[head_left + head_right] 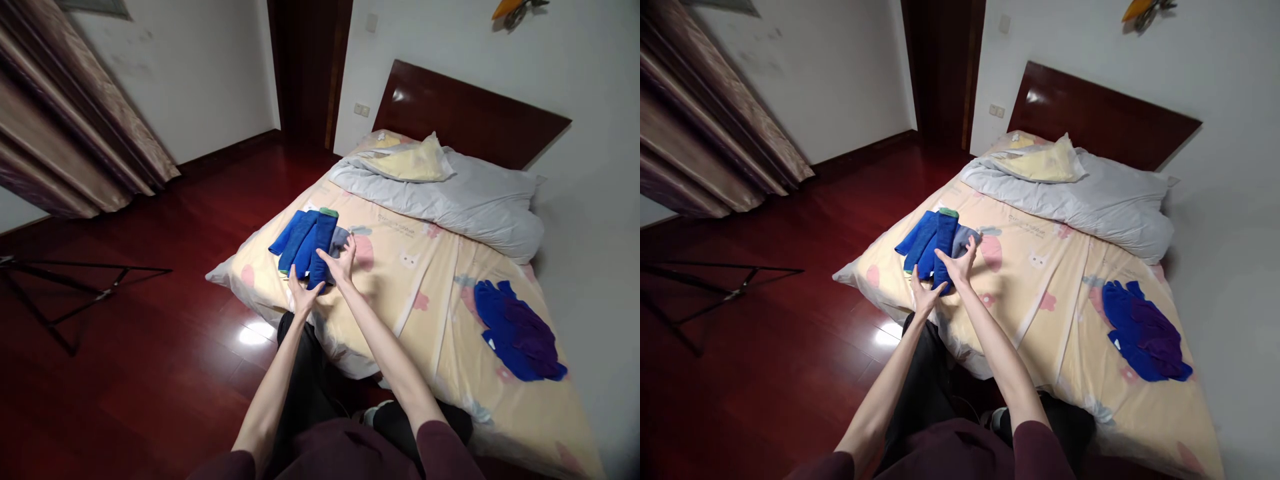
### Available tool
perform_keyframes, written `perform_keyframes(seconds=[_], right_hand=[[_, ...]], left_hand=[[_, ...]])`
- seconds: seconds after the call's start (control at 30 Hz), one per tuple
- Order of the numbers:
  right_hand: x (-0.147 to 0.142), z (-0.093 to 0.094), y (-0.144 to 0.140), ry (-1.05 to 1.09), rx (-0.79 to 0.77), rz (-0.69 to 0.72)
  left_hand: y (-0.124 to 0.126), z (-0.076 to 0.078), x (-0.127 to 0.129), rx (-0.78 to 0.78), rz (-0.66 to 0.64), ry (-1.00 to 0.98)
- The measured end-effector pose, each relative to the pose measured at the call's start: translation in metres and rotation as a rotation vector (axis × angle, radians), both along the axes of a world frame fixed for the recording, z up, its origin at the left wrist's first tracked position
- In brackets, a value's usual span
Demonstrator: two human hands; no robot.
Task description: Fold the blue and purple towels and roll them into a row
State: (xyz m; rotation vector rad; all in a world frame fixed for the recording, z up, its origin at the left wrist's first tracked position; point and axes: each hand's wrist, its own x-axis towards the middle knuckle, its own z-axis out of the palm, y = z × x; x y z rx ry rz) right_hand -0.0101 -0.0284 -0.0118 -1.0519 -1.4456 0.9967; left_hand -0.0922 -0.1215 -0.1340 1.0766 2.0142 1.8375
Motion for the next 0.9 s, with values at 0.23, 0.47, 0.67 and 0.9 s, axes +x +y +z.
perform_keyframes(seconds=[0.23,0.47,0.67,0.9], right_hand=[[0.036,0.008,-0.038,0.083,-0.041,-0.015],[0.167,-0.026,-0.072,0.026,-0.096,0.037],[0.375,-0.073,-0.082,-0.091,-0.201,-0.476],[0.571,-0.076,-0.087,-0.301,-0.335,-0.846]], left_hand=[[-0.029,0.007,0.019,-0.004,-0.103,0.137],[-0.077,-0.025,0.077,-0.182,-0.461,0.118],[-0.134,-0.057,0.134,-0.327,-0.735,0.221],[-0.15,-0.06,0.138,-0.351,-0.813,0.5]])
